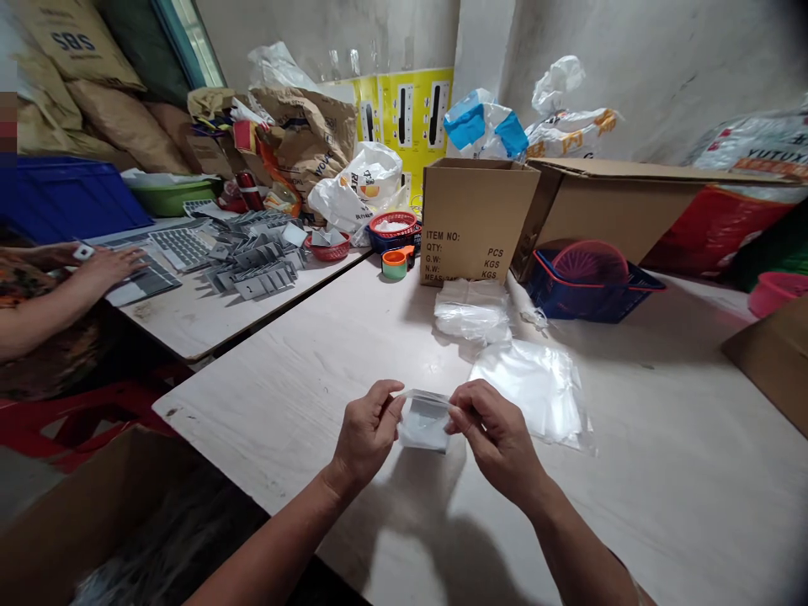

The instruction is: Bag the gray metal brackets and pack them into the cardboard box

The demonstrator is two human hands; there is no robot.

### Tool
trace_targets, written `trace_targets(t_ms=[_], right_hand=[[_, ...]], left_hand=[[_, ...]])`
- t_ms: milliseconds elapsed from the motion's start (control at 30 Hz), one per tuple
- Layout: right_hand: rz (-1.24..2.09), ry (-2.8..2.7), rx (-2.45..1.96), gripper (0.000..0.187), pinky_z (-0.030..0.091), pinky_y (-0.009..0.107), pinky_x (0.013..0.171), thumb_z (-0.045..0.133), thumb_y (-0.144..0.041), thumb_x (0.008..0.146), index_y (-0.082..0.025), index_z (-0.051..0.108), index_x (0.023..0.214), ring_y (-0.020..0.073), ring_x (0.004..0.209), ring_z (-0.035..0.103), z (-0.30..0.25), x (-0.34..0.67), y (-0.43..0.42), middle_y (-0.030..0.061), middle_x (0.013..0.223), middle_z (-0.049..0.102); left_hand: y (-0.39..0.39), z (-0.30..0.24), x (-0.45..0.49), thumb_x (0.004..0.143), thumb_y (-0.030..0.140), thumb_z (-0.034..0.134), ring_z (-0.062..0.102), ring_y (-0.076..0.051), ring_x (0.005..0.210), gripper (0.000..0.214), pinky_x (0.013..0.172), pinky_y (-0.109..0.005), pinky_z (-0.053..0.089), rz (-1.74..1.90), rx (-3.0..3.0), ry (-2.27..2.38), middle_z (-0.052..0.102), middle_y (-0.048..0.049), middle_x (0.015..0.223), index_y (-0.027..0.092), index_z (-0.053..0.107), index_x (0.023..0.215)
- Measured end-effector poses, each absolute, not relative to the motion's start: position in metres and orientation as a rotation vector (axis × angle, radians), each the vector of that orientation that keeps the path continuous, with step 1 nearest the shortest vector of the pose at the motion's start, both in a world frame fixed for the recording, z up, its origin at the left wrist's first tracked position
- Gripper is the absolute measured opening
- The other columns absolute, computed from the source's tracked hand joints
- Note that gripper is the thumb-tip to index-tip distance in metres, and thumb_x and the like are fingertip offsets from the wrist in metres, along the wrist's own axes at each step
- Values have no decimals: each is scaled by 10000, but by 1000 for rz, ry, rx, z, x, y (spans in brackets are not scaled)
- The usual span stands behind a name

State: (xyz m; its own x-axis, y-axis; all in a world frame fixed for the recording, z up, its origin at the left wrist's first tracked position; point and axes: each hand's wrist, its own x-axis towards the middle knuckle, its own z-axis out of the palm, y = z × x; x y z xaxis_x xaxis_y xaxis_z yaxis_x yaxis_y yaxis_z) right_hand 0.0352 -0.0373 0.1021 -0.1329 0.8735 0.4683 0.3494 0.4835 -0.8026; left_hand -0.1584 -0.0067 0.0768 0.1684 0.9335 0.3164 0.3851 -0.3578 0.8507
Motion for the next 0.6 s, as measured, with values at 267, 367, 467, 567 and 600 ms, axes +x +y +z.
trace_targets(t_ms=[267, 367, 467, 567, 600], right_hand=[[665, -1879, -1123, 129, 351, 252, 579, 509, -101, 817, -197, 477, 738, 109, 655, 433, 100, 40, -36, -11, 755, 462], [765, -2008, -1152, 157, 352, 239, 579, 517, -68, 780, -199, 451, 724, 98, 655, 437, 100, 42, -36, -17, 782, 470], [814, -2169, -1174, 194, 365, 234, 592, 485, -3, 718, -195, 464, 726, 97, 671, 458, 100, 41, -39, -13, 803, 494], [773, -2334, -1155, 200, 388, 249, 635, 475, 1, 698, -189, 503, 755, 115, 725, 499, 97, 37, -44, 5, 845, 533], [750, -2380, -1155, 187, 395, 258, 648, 475, -16, 715, -187, 520, 777, 124, 743, 512, 95, 36, -46, 15, 870, 547]], left_hand=[[-13, 71, -158, 859, 337, 485, 494, -64, 450, 167, 434, -190, 398, 1046, 1573, 1145, 513, 51, 625, 176, 517, 825], [-21, 61, -161, 838, 325, 521, 504, -78, 528, 157, 503, -207, 417, 961, 1671, 1084, 498, 43, 643, 171, 524, 864], [-29, 45, -163, 758, 281, 611, 495, -99, 596, 263, 538, -224, 423, 862, 1907, 1061, 513, 26, 707, 175, 504, 973], [-35, 29, -161, 717, 207, 586, 522, -145, 686, 355, 585, -274, 458, 847, 2258, 1031, 546, -26, 838, 180, 455, 1046], [-37, 24, -159, 713, 183, 558, 533, -169, 729, 365, 610, -301, 471, 872, 2374, 1024, 550, -48, 875, 176, 443, 1060]])
